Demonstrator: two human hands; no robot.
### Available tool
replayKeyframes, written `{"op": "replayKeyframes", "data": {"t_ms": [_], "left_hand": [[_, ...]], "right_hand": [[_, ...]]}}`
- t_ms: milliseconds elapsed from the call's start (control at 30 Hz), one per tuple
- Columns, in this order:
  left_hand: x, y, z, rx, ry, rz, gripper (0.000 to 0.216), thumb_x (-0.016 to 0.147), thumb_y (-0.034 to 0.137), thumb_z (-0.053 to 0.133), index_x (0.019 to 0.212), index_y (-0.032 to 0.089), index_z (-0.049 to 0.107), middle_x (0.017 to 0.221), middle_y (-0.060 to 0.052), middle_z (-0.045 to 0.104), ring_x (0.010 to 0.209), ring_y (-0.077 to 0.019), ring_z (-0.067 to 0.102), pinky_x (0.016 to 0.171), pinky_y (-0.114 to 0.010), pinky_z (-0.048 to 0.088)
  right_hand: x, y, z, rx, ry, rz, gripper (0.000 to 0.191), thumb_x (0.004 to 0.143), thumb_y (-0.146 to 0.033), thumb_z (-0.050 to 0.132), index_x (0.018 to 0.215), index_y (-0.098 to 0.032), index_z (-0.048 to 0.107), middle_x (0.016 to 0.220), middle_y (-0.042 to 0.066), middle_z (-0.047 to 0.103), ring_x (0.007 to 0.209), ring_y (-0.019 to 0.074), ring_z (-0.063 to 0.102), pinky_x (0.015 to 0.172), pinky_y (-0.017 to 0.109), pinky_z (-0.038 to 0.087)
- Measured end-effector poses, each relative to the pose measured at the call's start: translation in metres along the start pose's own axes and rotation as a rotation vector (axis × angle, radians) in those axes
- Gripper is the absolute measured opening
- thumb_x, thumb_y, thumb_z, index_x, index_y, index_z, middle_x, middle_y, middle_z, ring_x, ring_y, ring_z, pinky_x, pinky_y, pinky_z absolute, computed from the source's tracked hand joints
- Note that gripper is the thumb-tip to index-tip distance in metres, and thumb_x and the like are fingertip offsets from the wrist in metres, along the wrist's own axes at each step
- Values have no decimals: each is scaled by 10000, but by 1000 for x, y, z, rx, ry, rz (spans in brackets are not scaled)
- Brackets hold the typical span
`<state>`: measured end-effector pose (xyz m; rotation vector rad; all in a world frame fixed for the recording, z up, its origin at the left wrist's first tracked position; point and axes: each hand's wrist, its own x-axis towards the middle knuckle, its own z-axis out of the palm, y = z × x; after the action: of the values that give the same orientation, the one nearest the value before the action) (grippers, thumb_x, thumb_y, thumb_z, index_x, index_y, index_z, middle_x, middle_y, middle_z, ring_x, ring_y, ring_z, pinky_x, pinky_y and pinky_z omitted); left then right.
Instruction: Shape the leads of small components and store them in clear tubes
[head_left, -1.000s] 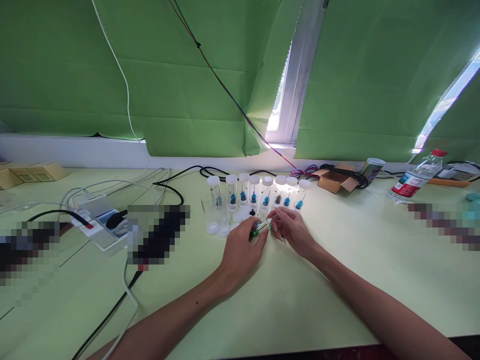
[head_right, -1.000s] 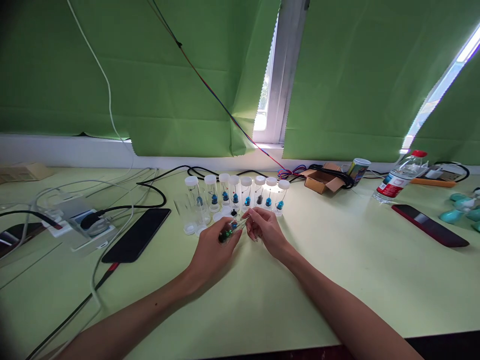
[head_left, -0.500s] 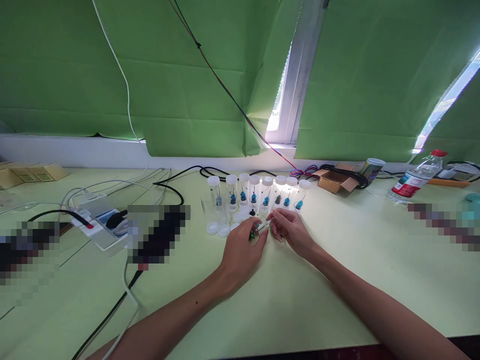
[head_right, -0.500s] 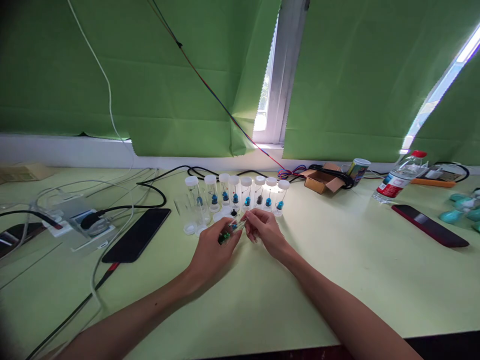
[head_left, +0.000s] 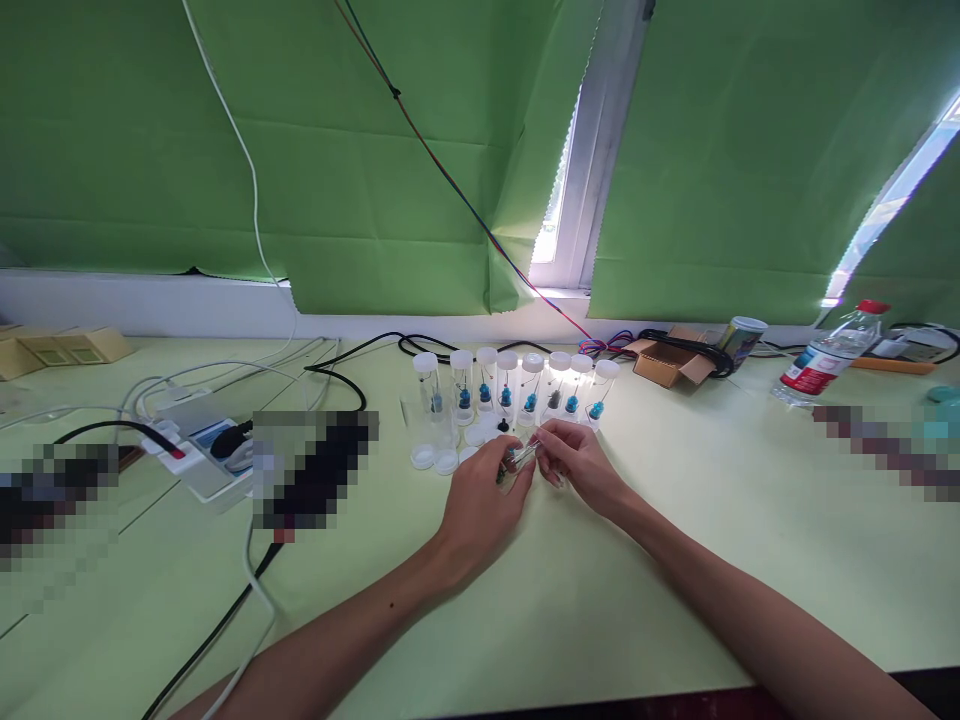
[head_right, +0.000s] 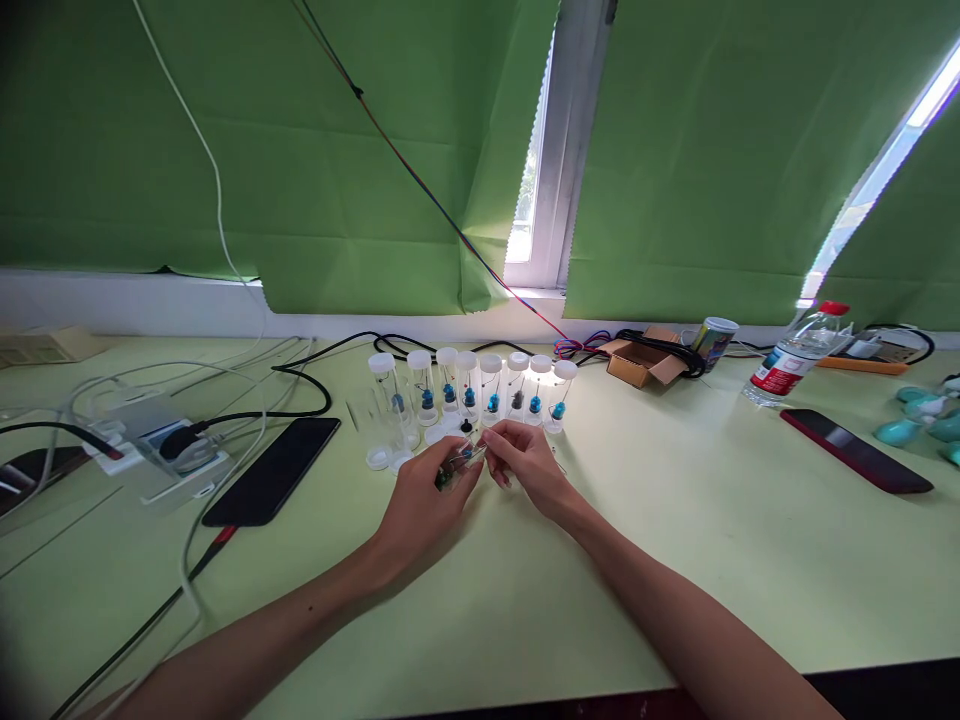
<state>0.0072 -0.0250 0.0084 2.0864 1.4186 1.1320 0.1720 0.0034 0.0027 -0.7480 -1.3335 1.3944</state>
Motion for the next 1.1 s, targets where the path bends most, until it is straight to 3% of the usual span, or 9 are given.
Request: {"op": "replayKeyframes", "data": {"t_ms": [367, 600, 1100], "left_hand": [[0, 2, -1, -3, -1, 12, 214, 894, 370, 516, 995, 209, 615, 829, -13, 657, 731, -164, 587, 679, -294, 438], [0, 2, -1, -22, -11, 10, 215, 892, 367, 518, 1002, 210, 615, 806, -7, 643, 716, -160, 574, 677, -289, 434], [-1, 5, -2, -36, -41, 10, 219, 899, 375, 505, 998, 222, 626, 847, -11, 673, 742, -164, 592, 679, -293, 439]], "right_hand": [[1, 1, -1, 25, -24, 49, 324, 839, -470, 655, 745, -163, 614, 547, -29, 531, 439, 80, 448, 425, 219, 348], [1, -4, 1, 140, -51, 95, 232, 828, -367, 669, 741, -157, 623, 545, -26, 527, 458, 86, 467, 433, 217, 354], [1, -2, -6, 147, -99, 105, 140, 802, -287, 703, 777, -168, 636, 546, -41, 530, 468, 83, 463, 453, 222, 342]]}}
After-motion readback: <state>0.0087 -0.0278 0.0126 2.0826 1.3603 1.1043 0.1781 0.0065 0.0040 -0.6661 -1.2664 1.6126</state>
